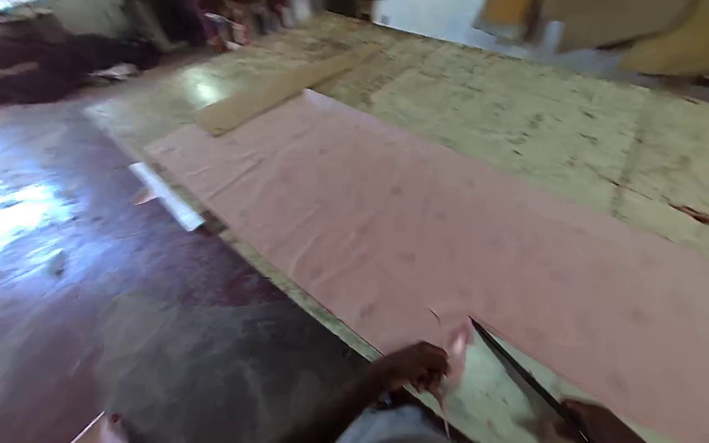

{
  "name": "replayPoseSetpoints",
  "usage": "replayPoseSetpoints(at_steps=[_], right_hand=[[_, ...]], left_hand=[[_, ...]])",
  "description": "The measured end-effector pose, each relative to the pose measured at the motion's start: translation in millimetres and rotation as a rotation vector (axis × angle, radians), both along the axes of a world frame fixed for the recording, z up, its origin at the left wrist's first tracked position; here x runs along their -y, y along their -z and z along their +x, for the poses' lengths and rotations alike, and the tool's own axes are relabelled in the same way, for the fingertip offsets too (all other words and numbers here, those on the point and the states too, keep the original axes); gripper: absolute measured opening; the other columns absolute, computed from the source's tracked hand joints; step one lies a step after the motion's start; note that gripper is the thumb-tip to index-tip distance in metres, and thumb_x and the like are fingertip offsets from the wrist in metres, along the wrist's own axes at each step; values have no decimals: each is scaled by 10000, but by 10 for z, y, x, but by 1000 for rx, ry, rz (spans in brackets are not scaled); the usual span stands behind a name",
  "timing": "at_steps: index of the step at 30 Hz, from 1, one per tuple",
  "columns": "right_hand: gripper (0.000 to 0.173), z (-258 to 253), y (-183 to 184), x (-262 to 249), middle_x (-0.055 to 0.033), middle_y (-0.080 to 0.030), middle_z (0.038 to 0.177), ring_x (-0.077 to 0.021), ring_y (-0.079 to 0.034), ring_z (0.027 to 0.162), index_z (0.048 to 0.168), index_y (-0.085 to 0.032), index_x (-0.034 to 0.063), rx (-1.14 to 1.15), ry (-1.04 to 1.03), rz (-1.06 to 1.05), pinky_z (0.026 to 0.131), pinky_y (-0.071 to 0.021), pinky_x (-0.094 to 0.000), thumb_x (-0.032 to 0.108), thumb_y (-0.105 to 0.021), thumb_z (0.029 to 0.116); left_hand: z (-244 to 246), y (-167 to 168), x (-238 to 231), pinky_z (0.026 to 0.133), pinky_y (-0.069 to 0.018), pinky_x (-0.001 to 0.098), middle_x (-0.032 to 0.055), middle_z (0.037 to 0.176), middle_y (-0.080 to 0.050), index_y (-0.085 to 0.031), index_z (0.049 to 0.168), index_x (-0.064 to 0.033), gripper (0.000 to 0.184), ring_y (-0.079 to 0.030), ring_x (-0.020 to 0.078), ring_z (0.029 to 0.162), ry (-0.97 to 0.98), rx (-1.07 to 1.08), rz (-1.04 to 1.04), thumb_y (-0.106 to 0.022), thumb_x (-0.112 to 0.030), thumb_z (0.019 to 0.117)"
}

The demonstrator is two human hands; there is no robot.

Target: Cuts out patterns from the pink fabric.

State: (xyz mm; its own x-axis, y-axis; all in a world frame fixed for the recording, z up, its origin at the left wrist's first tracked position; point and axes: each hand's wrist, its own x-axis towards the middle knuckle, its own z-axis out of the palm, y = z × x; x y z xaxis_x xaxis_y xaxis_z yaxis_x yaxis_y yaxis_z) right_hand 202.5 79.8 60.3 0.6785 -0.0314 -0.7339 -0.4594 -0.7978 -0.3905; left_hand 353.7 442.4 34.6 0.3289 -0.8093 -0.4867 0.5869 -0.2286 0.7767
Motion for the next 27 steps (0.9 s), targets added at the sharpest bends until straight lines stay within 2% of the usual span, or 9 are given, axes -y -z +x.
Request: replayPoseSetpoints(at_steps=[2,4,6,11,13,17,19,23,27], right_hand=[[504,-148,5,-191,-192,-662,879,-340,-655,750,1077,-672,-10,-23,54,-36,743,-543,-562,474,-716,941],[519,-417,-19,-438,-107,-611,788,-236,-605,625,1048,-637,21,-33,237,91,617,-547,-437,527,-690,945],[460,-780,10,-735,-18,-567,680,-137,-554,505,1012,-596,64,1,537,409,490,-518,-317,516,-665,960],[456,-1463,138,-1627,22,-528,648,-117,-550,491,1009,-598,117,73,998,971,471,-531,-298,555,-682,910],[492,-1578,163,-1923,17,-547,655,-125,-567,510,1009,-591,120,83,1034,999,497,-543,-307,588,-691,895],[560,-1612,278,-2325,13,-562,672,-100,-552,520,994,-598,113,95,1024,1028,500,-511,-261,644,-718,862],[547,-1574,277,-2514,31,-553,659,-80,-542,518,966,-599,129,114,1041,1031,495,-493,-240,653,-716,857],[566,-1392,168,-2837,21,-575,673,-92,-573,539,970,-613,130,155,1118,1104,529,-528,-252,672,-719,845],[606,-1162,82,-3089,-6,-573,694,-129,-588,548,1008,-608,120,145,1226,1099,538,-550,-290,688,-723,831]], left_hand=[[13,-84,-61,497,-445,208,-39,665,-579,-612,997,-106,268,-524,52,538,-64,-12,59,-404,-254,1078],[80,-84,-110,482,-420,185,-37,672,-567,-610,995,-113,298,-498,38,527,-212,-80,44,-382,-276,1095],[198,-40,-175,465,-423,180,-29,687,-584,-602,957,-135,315,-506,39,520,-354,-158,-11,-364,-290,1093],[285,-186,-97,456,-412,191,-9,637,-561,-605,875,-118,321,-492,65,492,-459,-98,4,-420,-283,1080],[111,-367,97,486,-426,205,-18,666,-567,-624,935,-126,272,-505,65,529,-369,24,22,-458,-292,1071],[-113,-745,556,656,-576,305,99,862,-698,-560,1312,-29,304,-662,149,689,330,241,-162,-477,-209,1081],[-30,-794,659,636,-566,307,104,861,-698,-604,1253,-5,274,-654,154,681,501,470,-171,-531,-198,1072],[679,-317,477,736,-578,501,119,893,-692,-666,1201,-56,280,-672,260,772,384,1026,37,-639,-263,1014],[1005,96,281,995,-497,550,139,1260,-647,-644,1300,-73,510,-595,344,1179,440,1269,56,-759,-389,917]])
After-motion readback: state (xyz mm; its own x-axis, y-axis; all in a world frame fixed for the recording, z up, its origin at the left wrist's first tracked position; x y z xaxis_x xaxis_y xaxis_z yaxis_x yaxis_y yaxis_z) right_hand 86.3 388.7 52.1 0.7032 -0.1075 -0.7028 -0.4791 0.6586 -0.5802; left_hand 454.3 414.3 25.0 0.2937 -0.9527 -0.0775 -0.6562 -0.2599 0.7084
